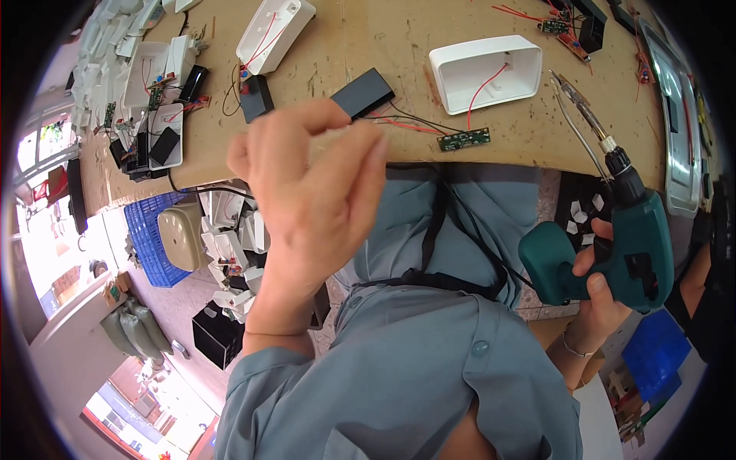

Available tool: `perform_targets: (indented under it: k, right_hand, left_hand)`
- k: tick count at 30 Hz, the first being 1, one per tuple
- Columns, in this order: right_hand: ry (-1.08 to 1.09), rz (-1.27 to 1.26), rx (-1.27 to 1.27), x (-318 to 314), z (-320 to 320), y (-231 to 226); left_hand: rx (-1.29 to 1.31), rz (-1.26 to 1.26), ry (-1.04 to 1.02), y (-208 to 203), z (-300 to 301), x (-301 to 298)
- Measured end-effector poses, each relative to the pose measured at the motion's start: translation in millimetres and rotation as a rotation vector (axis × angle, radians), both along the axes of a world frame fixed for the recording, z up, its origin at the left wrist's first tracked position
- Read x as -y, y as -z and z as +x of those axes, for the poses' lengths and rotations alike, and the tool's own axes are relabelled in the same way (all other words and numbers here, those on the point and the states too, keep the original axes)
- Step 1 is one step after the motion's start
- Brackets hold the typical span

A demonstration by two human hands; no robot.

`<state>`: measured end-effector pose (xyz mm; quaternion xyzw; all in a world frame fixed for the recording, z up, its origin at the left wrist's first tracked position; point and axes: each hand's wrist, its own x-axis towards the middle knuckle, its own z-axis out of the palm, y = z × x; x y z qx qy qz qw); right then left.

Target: Soldering wires and circuit boards into plastic housings for electronic product assembly.

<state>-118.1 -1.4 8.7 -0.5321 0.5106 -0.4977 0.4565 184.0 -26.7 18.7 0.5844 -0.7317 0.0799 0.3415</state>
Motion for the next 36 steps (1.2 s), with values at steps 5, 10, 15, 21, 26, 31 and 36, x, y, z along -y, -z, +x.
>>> perform_targets:
  k: [5,10,15,21,26,31,36]
  right_hand:
    - [-0.028,0.004,0.010,1.9,8.3,-2.2]
    - [-0.036,-0.013,0.036,-2.4,11.7,-3.6]
    - [-0.020,-0.011,0.057,-2.6,13.3,-3.8]
    - [-0.017,0.001,0.147,2.0,15.3,-3.1]
    - [-0.138,0.064,0.339,6.8,17.0,5.0]
    - [-0.231,0.160,0.614,9.0,33.9,14.7]
    - [-0.339,0.193,0.736,13.5,32.6,24.8]
  left_hand:
    - [0.234,0.141,0.046,17.8,-9.3,-1.1]
    - [0.260,0.239,0.035,19.7,-17.9,8.7]
    - [0.277,0.319,0.087,6.2,-19.5,10.5]
    - [-0.199,0.626,0.227,-10.0,-29.8,6.5]
    - [-1.546,1.171,0.316,8.7,-40.3,-1.9]
    - [-2.188,1.143,0.250,29.1,-68.0,-6.7]
    - [-2.264,1.208,0.433,31.1,-74.3,2.4]
